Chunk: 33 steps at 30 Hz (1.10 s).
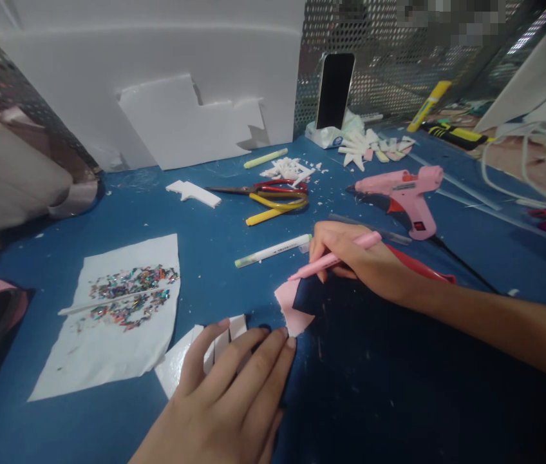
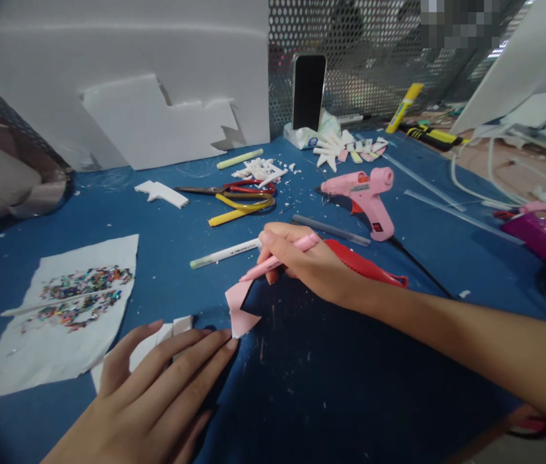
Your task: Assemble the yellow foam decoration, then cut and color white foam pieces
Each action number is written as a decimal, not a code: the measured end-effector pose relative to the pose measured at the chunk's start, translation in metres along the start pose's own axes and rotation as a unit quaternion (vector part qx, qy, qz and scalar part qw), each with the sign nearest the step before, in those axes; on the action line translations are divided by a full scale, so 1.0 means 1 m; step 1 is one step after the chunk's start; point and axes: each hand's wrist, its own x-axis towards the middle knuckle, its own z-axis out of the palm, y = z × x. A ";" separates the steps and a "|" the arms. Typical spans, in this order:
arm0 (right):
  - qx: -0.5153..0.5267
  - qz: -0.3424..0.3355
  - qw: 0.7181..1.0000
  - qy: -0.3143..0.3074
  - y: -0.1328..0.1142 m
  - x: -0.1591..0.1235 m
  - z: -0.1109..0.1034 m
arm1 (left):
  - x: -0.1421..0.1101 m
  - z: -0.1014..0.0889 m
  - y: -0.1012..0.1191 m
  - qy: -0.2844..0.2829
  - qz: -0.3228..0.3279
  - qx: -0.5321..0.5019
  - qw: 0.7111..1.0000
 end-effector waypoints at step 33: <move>0.037 -0.036 0.994 -0.099 -0.005 -0.017 0.006 | 0.002 0.000 -0.002 -0.033 -0.001 0.005 0.999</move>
